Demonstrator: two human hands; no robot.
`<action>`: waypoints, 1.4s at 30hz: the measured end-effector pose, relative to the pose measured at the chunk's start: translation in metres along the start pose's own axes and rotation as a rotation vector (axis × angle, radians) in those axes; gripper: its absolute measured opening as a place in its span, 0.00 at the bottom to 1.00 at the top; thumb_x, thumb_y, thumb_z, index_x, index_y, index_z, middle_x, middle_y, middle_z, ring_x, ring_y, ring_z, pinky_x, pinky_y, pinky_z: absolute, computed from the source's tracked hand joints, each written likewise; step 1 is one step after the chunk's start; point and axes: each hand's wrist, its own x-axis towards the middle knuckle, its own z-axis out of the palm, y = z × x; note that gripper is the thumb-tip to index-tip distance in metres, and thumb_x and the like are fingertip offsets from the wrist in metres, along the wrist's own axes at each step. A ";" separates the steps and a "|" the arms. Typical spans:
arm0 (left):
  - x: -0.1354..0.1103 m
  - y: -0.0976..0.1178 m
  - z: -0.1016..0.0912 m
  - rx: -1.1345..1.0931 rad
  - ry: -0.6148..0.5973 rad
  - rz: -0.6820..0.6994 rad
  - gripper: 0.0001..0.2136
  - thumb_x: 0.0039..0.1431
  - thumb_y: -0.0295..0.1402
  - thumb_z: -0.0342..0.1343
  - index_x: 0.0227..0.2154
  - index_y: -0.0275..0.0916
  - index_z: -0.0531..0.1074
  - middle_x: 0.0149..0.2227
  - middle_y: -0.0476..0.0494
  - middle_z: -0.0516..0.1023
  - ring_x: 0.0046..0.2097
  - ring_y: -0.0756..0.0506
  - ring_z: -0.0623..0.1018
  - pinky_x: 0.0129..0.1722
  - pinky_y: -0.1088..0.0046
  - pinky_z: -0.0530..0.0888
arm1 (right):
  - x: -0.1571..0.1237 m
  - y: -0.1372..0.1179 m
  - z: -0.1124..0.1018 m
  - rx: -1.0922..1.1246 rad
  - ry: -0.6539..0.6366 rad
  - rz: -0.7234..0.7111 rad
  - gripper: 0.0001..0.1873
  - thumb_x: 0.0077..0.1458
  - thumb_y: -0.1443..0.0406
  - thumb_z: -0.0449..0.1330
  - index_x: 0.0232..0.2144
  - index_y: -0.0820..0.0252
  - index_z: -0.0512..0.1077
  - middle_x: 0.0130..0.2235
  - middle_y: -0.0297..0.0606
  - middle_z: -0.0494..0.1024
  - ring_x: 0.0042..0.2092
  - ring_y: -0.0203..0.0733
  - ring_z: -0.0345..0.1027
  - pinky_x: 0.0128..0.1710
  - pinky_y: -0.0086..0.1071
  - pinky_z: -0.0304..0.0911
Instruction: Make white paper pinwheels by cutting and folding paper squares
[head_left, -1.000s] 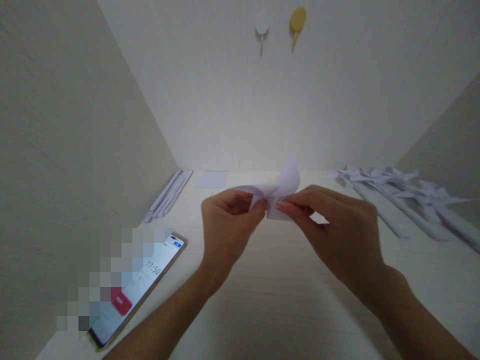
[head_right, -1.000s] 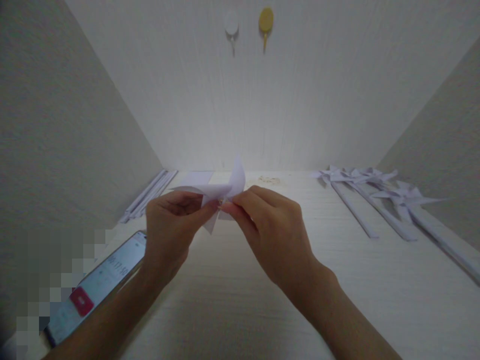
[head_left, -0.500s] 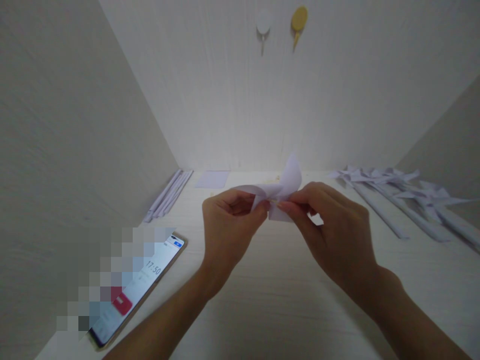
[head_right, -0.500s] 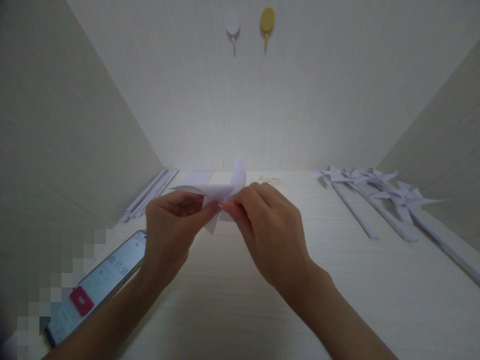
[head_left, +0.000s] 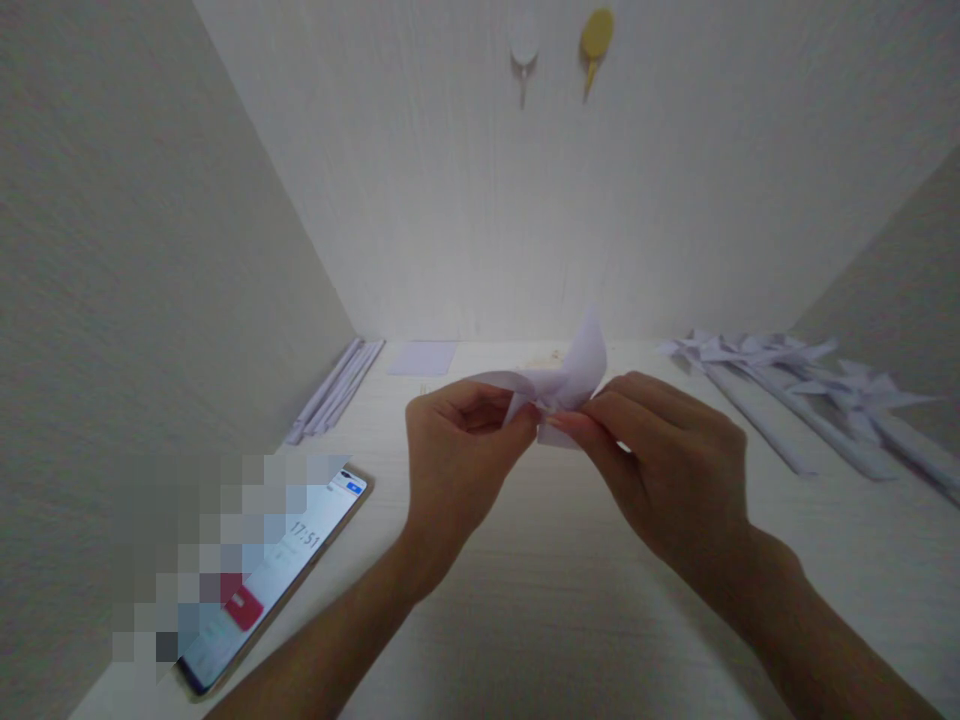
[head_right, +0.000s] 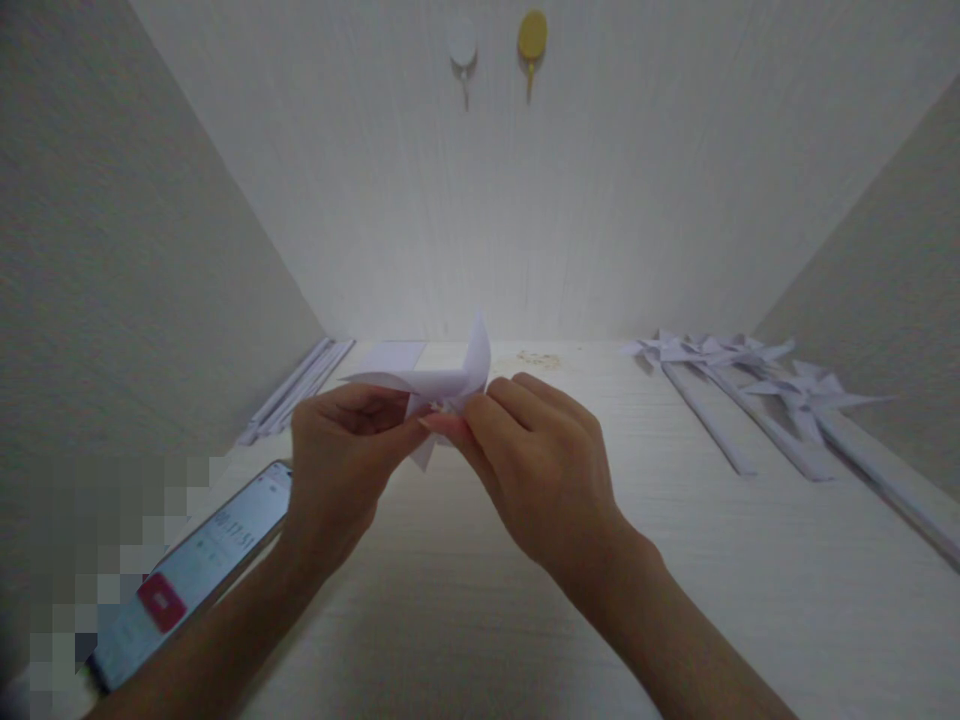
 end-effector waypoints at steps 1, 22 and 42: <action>0.000 0.000 0.000 0.005 0.000 -0.005 0.03 0.37 0.24 0.57 0.19 0.35 0.73 0.21 0.49 0.76 0.24 0.50 0.75 0.24 0.78 0.72 | 0.001 0.000 0.000 -0.008 -0.006 -0.001 0.14 0.52 0.65 0.51 0.16 0.61 0.61 0.19 0.33 0.65 0.22 0.32 0.57 0.22 0.28 0.50; 0.003 -0.004 -0.007 -0.003 0.069 0.019 0.03 0.37 0.25 0.58 0.20 0.36 0.73 0.21 0.50 0.75 0.23 0.51 0.74 0.22 0.78 0.72 | 0.007 -0.004 -0.007 0.082 0.077 0.033 0.06 0.47 0.72 0.55 0.22 0.59 0.69 0.25 0.34 0.72 0.27 0.33 0.64 0.25 0.27 0.59; 0.003 -0.002 -0.007 -0.091 0.029 0.028 0.04 0.37 0.24 0.58 0.21 0.37 0.73 0.21 0.51 0.76 0.23 0.52 0.74 0.22 0.80 0.71 | 0.006 -0.006 -0.005 0.048 0.070 0.059 0.06 0.45 0.72 0.55 0.20 0.60 0.68 0.22 0.33 0.70 0.24 0.32 0.62 0.23 0.26 0.57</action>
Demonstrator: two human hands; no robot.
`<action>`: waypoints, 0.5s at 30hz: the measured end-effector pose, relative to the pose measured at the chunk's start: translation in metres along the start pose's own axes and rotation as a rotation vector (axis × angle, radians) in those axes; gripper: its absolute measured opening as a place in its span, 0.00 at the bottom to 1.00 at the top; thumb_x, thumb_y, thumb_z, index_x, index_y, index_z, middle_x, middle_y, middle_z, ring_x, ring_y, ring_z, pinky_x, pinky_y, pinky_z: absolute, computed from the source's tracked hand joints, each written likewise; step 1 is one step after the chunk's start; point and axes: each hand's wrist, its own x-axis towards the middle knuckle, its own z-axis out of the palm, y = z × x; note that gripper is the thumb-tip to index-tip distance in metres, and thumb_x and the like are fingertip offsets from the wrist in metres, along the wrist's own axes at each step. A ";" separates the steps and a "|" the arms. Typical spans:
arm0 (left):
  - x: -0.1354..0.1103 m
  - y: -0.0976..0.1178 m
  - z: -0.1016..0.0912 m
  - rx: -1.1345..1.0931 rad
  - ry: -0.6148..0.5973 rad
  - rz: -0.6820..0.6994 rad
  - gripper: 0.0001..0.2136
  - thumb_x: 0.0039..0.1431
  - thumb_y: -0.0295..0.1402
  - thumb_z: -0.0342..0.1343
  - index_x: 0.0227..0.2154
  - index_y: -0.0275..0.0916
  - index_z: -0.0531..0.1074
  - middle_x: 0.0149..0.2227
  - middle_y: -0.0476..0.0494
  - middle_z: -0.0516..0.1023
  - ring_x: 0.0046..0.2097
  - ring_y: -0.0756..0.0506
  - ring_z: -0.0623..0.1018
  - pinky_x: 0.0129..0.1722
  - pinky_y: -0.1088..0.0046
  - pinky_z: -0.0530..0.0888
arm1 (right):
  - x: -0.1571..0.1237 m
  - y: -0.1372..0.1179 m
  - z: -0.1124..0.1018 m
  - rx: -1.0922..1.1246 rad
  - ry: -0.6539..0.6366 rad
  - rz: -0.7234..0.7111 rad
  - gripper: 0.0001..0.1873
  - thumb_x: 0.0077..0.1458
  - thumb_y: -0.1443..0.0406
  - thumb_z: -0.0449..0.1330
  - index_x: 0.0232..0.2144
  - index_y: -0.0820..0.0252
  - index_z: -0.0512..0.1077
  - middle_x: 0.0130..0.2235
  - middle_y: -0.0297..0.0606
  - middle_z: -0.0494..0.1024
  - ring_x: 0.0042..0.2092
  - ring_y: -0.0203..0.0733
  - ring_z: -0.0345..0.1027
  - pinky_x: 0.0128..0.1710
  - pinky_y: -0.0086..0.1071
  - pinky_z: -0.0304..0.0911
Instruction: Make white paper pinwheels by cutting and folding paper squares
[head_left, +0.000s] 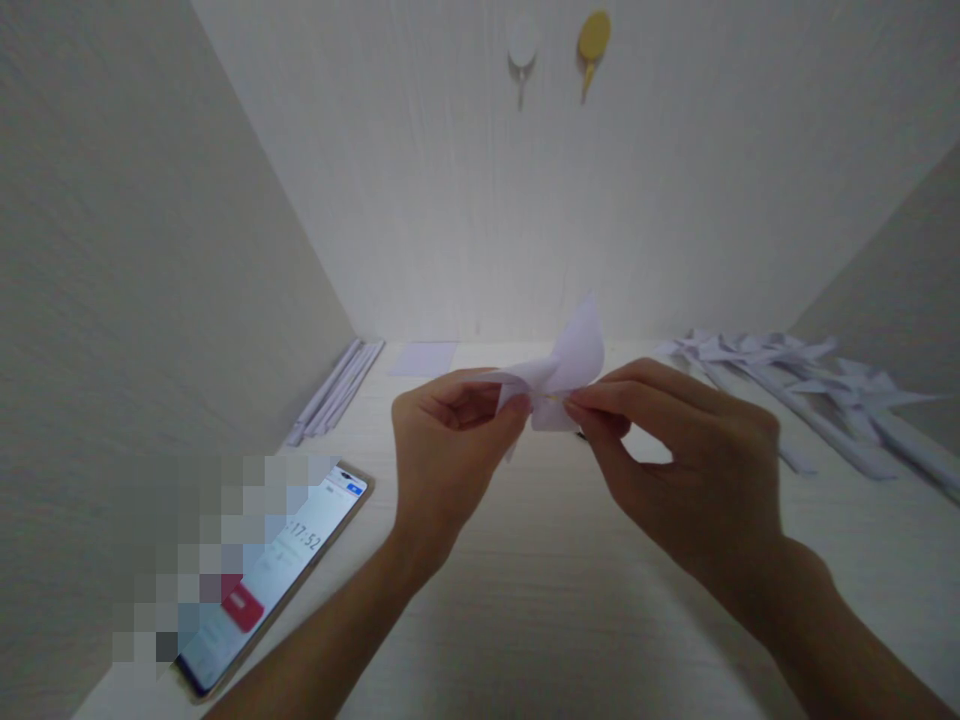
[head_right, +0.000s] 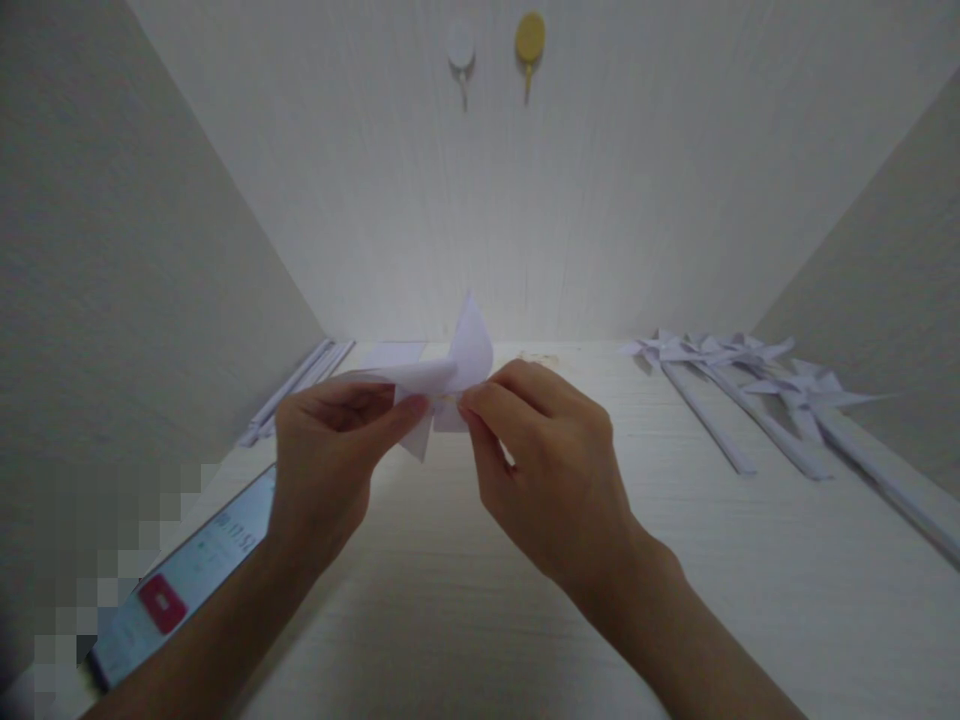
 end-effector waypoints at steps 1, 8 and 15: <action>0.000 0.000 0.000 -0.010 -0.004 0.002 0.04 0.38 0.24 0.58 0.21 0.37 0.73 0.22 0.51 0.76 0.23 0.52 0.74 0.22 0.81 0.71 | 0.000 0.000 0.000 0.002 -0.003 0.008 0.06 0.45 0.72 0.55 0.20 0.60 0.68 0.22 0.33 0.70 0.24 0.32 0.62 0.23 0.26 0.57; 0.000 -0.001 0.001 -0.015 -0.003 0.005 0.04 0.37 0.24 0.58 0.21 0.36 0.73 0.22 0.50 0.76 0.23 0.52 0.74 0.23 0.80 0.71 | 0.000 0.000 0.000 0.008 -0.043 0.064 0.06 0.44 0.72 0.55 0.20 0.60 0.68 0.22 0.32 0.70 0.24 0.31 0.62 0.23 0.25 0.55; 0.000 -0.002 0.002 0.020 0.003 -0.007 0.05 0.38 0.25 0.58 0.22 0.36 0.74 0.23 0.49 0.76 0.24 0.51 0.74 0.23 0.79 0.72 | 0.000 -0.001 0.000 -0.012 -0.072 0.079 0.06 0.44 0.72 0.55 0.19 0.61 0.67 0.20 0.32 0.68 0.22 0.32 0.60 0.22 0.26 0.54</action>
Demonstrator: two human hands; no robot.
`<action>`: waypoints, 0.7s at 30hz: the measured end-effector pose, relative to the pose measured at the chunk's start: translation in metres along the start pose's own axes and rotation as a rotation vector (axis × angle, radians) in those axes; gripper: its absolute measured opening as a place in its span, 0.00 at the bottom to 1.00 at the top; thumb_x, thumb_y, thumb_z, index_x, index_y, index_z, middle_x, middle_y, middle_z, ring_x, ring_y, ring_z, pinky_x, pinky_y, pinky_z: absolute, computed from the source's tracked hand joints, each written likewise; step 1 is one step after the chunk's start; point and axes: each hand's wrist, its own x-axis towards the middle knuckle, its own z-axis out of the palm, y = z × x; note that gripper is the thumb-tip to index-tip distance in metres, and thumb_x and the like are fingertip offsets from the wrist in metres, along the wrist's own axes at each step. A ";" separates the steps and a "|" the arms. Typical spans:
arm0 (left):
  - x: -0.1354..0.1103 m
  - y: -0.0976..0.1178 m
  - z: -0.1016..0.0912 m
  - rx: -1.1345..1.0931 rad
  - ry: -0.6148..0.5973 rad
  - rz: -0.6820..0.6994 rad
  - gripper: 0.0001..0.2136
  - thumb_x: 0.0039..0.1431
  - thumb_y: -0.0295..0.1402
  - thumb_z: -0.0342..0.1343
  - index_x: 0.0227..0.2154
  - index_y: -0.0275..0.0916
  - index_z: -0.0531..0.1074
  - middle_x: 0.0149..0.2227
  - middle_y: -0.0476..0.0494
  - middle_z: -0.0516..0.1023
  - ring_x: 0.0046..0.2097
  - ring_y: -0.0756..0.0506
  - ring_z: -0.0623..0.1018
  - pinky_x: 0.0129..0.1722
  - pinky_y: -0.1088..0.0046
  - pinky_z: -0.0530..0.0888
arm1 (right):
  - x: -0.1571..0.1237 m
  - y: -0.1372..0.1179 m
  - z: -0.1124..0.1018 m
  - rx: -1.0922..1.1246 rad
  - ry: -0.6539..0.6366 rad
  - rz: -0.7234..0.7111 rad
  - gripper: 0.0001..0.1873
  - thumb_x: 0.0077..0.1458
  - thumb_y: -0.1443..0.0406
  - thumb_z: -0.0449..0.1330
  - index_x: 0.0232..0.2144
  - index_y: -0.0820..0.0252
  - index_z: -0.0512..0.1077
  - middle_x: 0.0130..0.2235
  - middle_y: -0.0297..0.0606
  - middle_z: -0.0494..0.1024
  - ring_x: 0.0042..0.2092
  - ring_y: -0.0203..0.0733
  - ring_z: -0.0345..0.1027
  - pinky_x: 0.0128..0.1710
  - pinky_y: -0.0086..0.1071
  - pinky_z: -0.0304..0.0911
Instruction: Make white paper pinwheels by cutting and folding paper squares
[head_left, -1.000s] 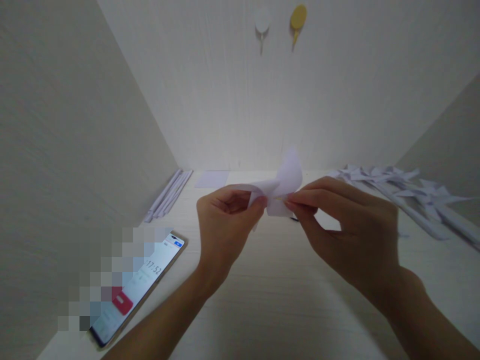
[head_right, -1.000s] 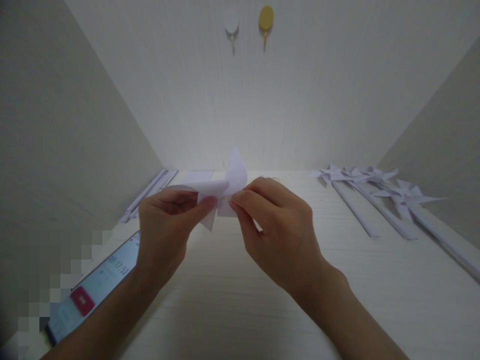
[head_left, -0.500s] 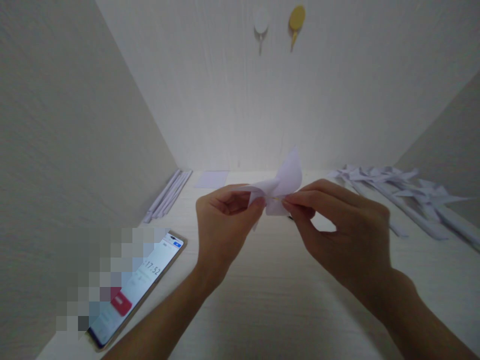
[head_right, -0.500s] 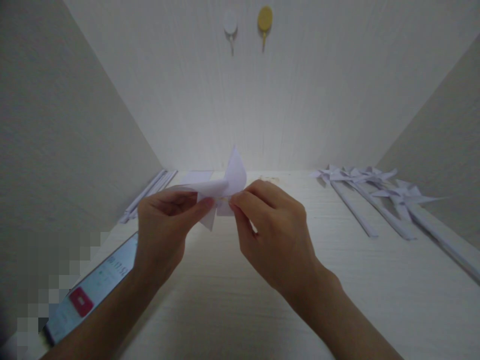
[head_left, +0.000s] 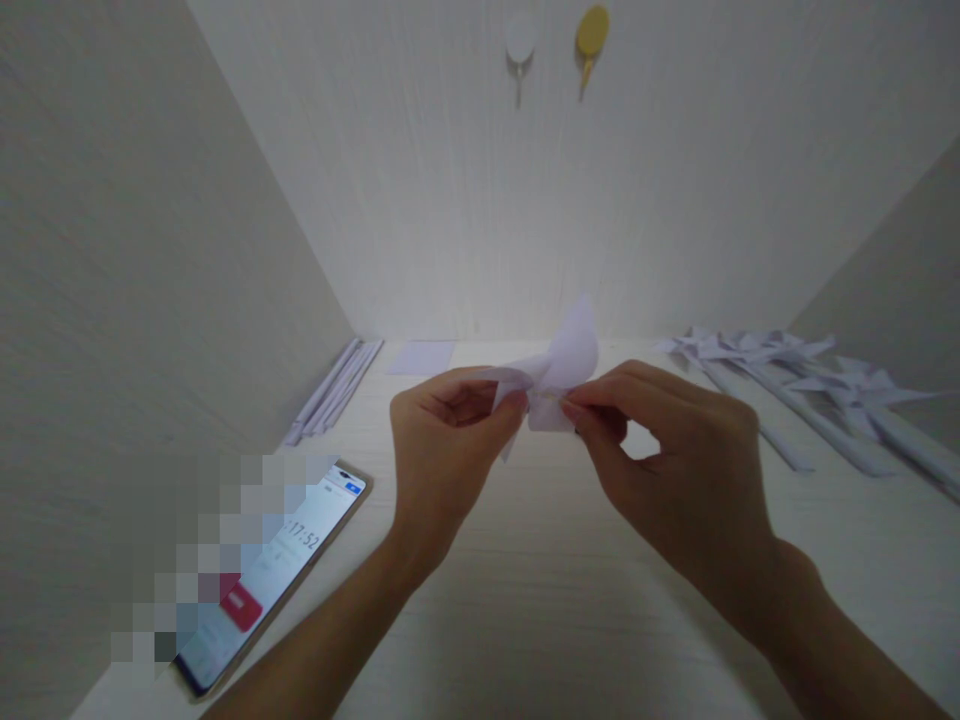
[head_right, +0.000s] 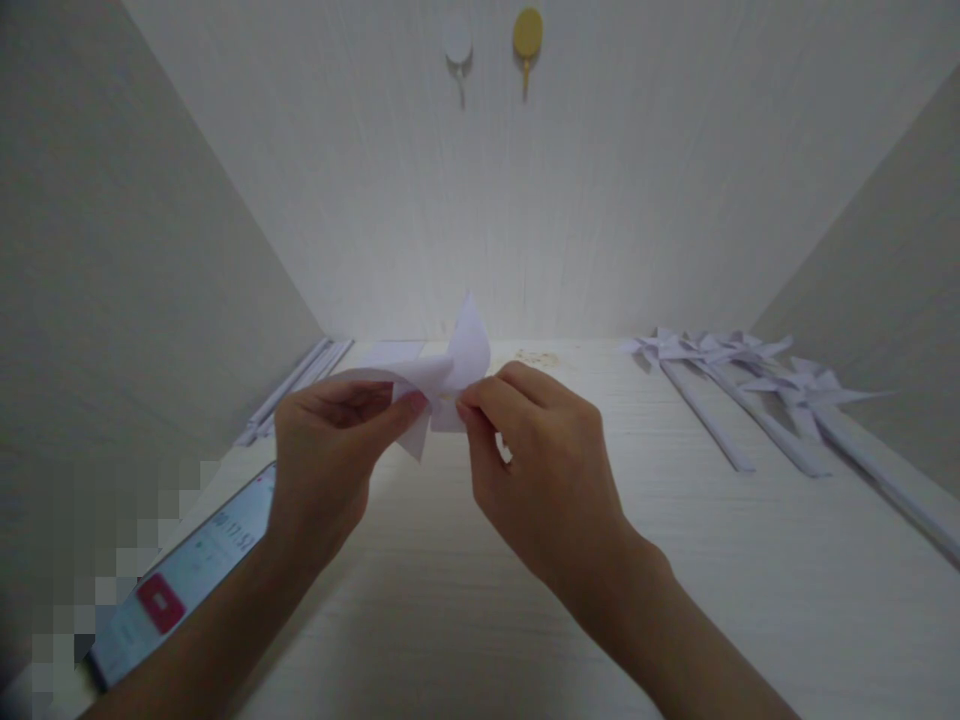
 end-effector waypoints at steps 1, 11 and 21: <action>0.000 0.000 0.000 0.002 -0.003 0.000 0.05 0.38 0.25 0.58 0.23 0.36 0.74 0.23 0.49 0.76 0.24 0.51 0.74 0.23 0.79 0.72 | 0.000 0.000 0.000 0.001 0.006 -0.009 0.06 0.45 0.72 0.55 0.19 0.60 0.67 0.21 0.33 0.69 0.24 0.33 0.61 0.22 0.26 0.55; -0.001 -0.003 0.000 0.016 -0.019 0.015 0.04 0.39 0.25 0.57 0.23 0.36 0.74 0.23 0.49 0.76 0.24 0.51 0.74 0.24 0.79 0.72 | -0.004 0.001 0.001 -0.062 0.023 -0.038 0.09 0.49 0.65 0.55 0.20 0.61 0.67 0.20 0.32 0.68 0.22 0.31 0.60 0.23 0.26 0.54; -0.001 -0.001 -0.001 0.028 -0.028 0.030 0.05 0.39 0.25 0.57 0.23 0.36 0.73 0.23 0.49 0.76 0.25 0.51 0.75 0.24 0.79 0.72 | -0.004 0.003 0.003 0.059 -0.011 -0.063 0.08 0.49 0.67 0.55 0.19 0.61 0.66 0.23 0.33 0.70 0.25 0.32 0.61 0.23 0.26 0.55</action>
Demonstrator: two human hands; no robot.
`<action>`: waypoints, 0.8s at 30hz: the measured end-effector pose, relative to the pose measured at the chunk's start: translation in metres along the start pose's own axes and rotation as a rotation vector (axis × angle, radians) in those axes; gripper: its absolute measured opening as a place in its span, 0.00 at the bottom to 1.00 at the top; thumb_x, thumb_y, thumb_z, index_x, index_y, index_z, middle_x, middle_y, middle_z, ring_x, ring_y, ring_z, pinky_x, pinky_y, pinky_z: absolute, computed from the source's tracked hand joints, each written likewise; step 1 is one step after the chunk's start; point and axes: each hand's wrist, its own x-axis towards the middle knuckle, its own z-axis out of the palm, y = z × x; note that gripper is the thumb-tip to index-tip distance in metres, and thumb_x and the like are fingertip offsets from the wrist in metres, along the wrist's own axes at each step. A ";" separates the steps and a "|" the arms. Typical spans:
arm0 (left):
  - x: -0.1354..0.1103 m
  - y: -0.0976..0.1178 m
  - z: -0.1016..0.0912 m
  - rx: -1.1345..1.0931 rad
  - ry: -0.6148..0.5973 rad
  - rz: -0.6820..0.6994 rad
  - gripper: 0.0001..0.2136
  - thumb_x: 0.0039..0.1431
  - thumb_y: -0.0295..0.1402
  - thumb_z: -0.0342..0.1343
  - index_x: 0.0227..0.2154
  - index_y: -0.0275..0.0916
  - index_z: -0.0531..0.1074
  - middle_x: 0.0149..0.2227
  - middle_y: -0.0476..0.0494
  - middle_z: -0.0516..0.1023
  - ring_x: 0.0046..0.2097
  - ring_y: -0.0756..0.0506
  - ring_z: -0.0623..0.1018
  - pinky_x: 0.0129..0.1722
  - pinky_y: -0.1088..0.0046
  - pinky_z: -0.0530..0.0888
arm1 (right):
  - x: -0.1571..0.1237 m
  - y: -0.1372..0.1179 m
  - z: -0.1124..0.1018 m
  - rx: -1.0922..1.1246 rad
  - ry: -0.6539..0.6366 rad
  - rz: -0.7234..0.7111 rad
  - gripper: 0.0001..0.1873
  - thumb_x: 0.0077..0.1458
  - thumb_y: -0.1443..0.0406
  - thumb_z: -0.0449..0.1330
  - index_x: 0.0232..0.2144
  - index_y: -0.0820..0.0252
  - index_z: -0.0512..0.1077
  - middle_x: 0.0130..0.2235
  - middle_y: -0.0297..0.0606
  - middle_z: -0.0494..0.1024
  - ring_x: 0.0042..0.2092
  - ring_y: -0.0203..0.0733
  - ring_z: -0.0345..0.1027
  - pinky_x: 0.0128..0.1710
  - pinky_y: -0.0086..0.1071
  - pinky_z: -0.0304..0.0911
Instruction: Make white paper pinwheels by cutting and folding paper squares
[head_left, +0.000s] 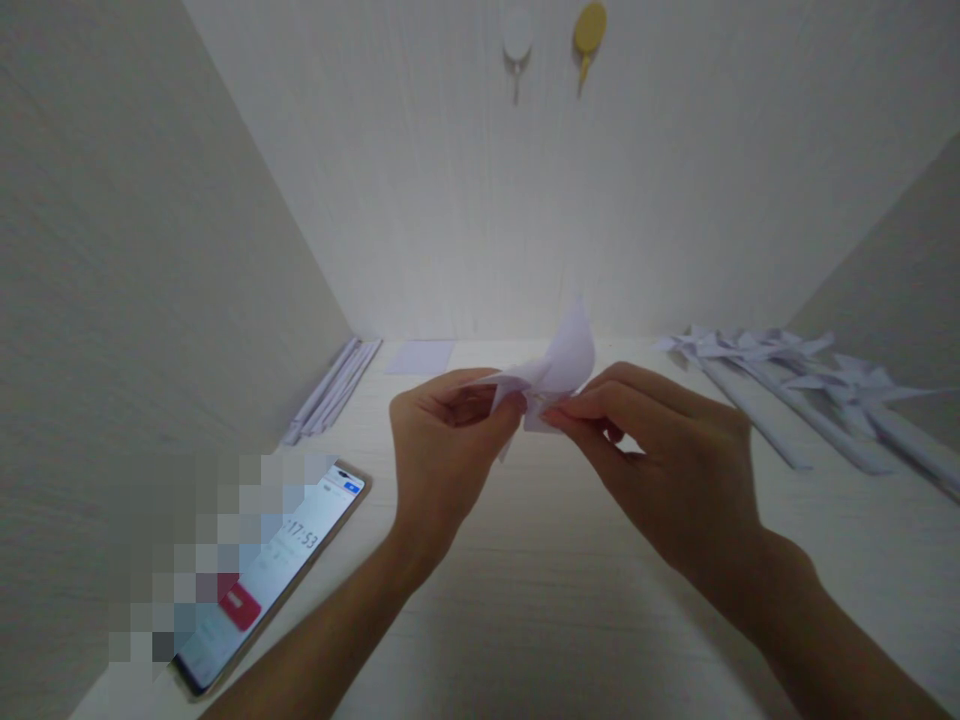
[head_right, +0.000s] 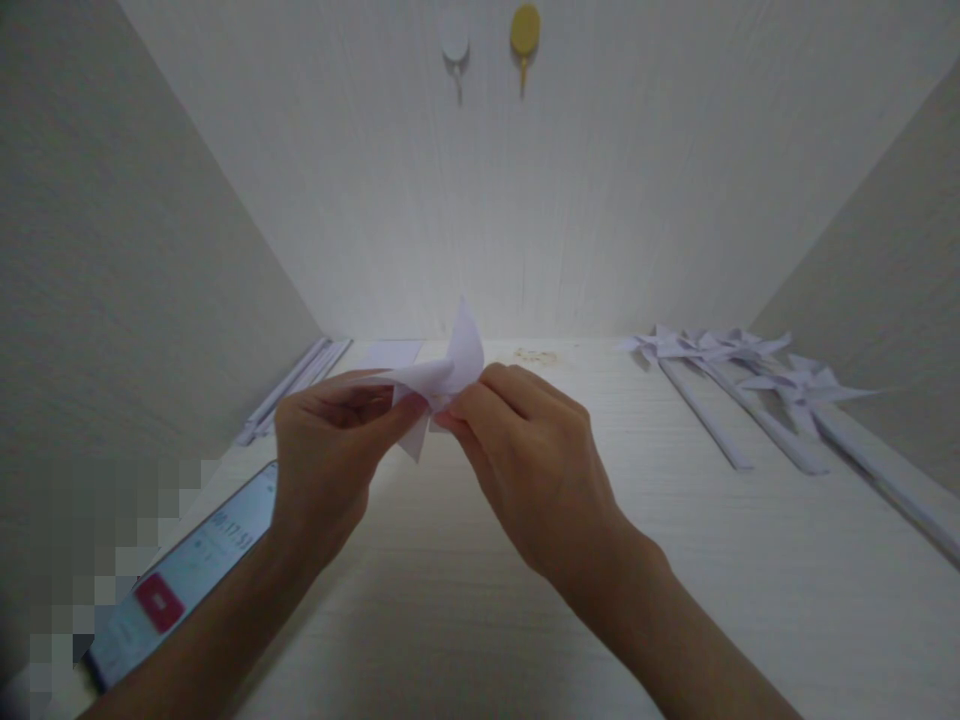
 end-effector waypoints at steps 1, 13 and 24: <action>-0.001 0.000 0.000 0.002 -0.004 -0.006 0.04 0.39 0.25 0.57 0.23 0.36 0.73 0.23 0.49 0.76 0.25 0.51 0.75 0.23 0.79 0.72 | 0.000 0.000 0.000 -0.010 -0.005 0.015 0.09 0.48 0.66 0.56 0.18 0.61 0.65 0.21 0.32 0.68 0.23 0.31 0.60 0.22 0.25 0.54; 0.000 0.001 -0.001 -0.023 0.004 -0.011 0.05 0.38 0.26 0.58 0.23 0.36 0.73 0.23 0.48 0.77 0.25 0.50 0.75 0.24 0.78 0.72 | 0.003 0.002 0.002 0.223 0.013 0.126 0.05 0.42 0.72 0.59 0.20 0.60 0.68 0.21 0.30 0.70 0.23 0.31 0.62 0.22 0.25 0.57; 0.001 0.005 -0.005 -0.011 0.027 -0.038 0.04 0.38 0.27 0.57 0.23 0.36 0.73 0.24 0.48 0.77 0.25 0.50 0.75 0.22 0.77 0.72 | 0.003 0.002 -0.002 0.285 0.006 0.086 0.06 0.45 0.72 0.57 0.26 0.57 0.71 0.28 0.31 0.76 0.28 0.34 0.68 0.26 0.27 0.63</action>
